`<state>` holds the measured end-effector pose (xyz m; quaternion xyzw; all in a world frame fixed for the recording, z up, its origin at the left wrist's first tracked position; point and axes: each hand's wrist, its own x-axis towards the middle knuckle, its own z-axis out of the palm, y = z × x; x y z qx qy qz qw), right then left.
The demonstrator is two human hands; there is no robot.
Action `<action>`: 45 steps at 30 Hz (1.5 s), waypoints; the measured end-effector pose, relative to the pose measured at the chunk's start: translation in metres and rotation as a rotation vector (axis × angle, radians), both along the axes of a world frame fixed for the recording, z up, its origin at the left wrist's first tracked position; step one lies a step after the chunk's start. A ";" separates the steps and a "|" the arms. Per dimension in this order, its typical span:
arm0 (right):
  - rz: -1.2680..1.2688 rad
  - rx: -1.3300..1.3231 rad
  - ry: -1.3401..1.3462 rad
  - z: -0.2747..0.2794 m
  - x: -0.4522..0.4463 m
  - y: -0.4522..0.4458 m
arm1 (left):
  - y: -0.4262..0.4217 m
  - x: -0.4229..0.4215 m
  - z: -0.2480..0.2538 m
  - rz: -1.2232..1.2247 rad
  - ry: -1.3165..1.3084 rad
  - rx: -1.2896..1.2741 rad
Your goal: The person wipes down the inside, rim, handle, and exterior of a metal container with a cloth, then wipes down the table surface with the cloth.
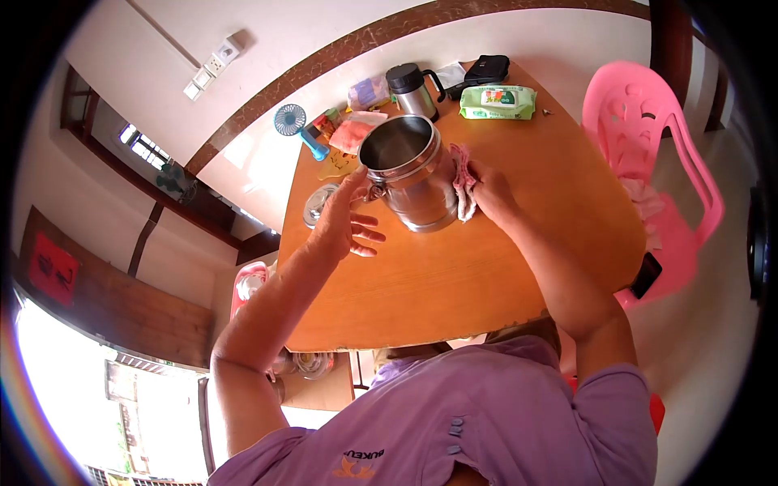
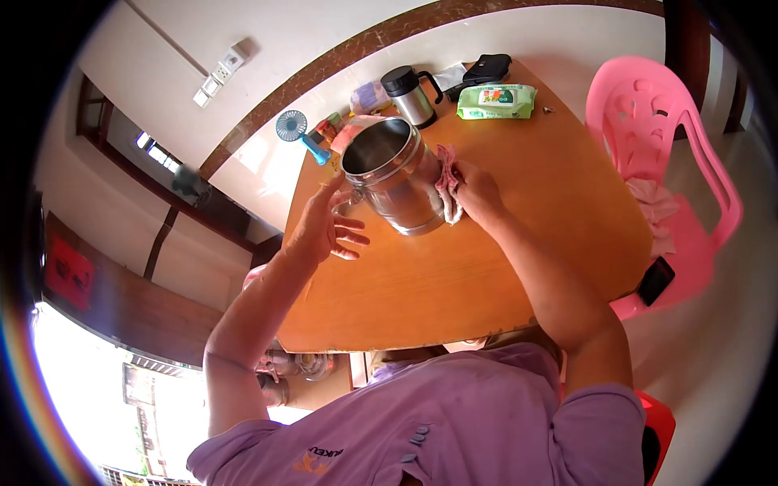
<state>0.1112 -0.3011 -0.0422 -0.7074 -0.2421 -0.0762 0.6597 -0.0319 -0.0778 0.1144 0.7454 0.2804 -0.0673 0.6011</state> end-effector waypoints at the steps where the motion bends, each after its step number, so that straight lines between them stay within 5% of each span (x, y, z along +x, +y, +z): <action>1: 0.017 0.021 0.006 -0.001 0.000 0.001 | 0.003 0.005 0.002 -0.008 0.029 -0.009; 9: 0.025 0.069 -0.032 0.003 -0.003 0.000 | -0.030 0.020 0.015 0.030 -0.004 0.039; 15: -0.023 0.174 -0.214 0.013 -0.003 0.002 | 0.002 0.037 -0.004 0.047 -0.022 -0.269; 21: -0.098 0.173 -0.104 0.035 -0.006 -0.015 | -0.005 0.011 -0.022 -0.143 -0.397 -0.443; 24: -0.147 0.212 -0.384 0.050 -0.012 -0.017 | 0.018 0.028 -0.063 0.002 -0.504 -0.333; 27: -0.353 -0.009 -0.797 0.064 -0.020 -0.015 | 0.004 0.028 -0.075 0.094 -0.627 -0.231; 36: -0.191 -0.236 -1.074 0.078 -0.081 0.005 | 0.003 0.047 -0.132 0.101 -0.845 -0.352; 38: -0.079 -0.403 -1.146 0.082 -0.096 0.006 | 0.009 0.056 -0.154 0.205 -0.818 -0.844; 45: -0.300 -0.385 -0.885 0.084 -0.052 0.004 | 0.007 0.046 -0.138 0.041 -0.911 -0.560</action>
